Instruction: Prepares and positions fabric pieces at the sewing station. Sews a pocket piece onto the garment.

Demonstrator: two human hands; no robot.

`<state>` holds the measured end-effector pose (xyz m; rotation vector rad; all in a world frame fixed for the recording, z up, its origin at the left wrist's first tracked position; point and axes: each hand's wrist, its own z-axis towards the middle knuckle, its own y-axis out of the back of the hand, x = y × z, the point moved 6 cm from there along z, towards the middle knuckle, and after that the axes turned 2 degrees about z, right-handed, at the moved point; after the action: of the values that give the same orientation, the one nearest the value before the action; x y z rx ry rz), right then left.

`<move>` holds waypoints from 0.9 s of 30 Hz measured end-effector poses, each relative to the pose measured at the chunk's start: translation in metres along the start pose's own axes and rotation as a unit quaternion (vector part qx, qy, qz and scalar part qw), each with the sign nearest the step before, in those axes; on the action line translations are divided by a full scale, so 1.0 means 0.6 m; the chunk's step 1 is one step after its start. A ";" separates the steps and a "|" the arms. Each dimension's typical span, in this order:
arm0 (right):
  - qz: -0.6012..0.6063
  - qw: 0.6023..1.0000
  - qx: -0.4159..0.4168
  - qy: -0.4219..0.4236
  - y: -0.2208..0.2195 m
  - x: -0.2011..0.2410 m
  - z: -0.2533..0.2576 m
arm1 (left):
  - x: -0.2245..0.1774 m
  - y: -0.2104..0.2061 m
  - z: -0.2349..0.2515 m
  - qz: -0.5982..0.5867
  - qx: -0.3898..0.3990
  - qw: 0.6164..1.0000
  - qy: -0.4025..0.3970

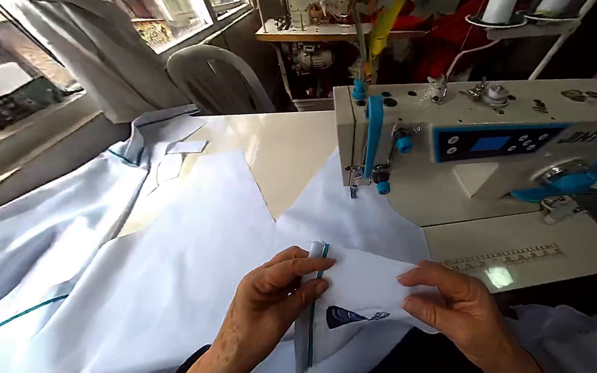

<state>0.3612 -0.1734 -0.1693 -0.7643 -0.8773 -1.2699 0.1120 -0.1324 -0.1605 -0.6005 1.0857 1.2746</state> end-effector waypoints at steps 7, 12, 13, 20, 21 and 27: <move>-0.068 0.995 -0.068 0.014 0.048 -0.004 -0.006 | 0.006 -0.033 0.031 0.028 0.024 0.999 -0.006; -0.113 0.991 -0.075 0.004 0.058 -0.002 -0.009 | -0.007 -0.031 0.027 0.060 0.009 0.997 -0.040; -0.124 0.990 -0.069 0.002 0.057 -0.001 -0.008 | -0.010 -0.029 0.025 0.068 0.006 0.996 -0.048; -0.216 0.975 -0.029 0.033 0.048 0.008 -0.008 | -0.032 -0.022 0.011 0.168 -0.043 0.980 -0.094; -0.224 0.974 -0.025 0.037 0.047 0.010 -0.008 | -0.034 -0.022 0.009 0.179 -0.047 0.978 -0.100; -0.242 0.969 -0.013 0.055 0.043 0.016 -0.012 | -0.038 -0.021 0.000 0.232 -0.062 0.961 -0.139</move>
<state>0.3881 -0.1805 -0.1645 -0.5068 -0.9925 -1.7393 0.1256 -0.1460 -0.1428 -0.2470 0.9435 1.7862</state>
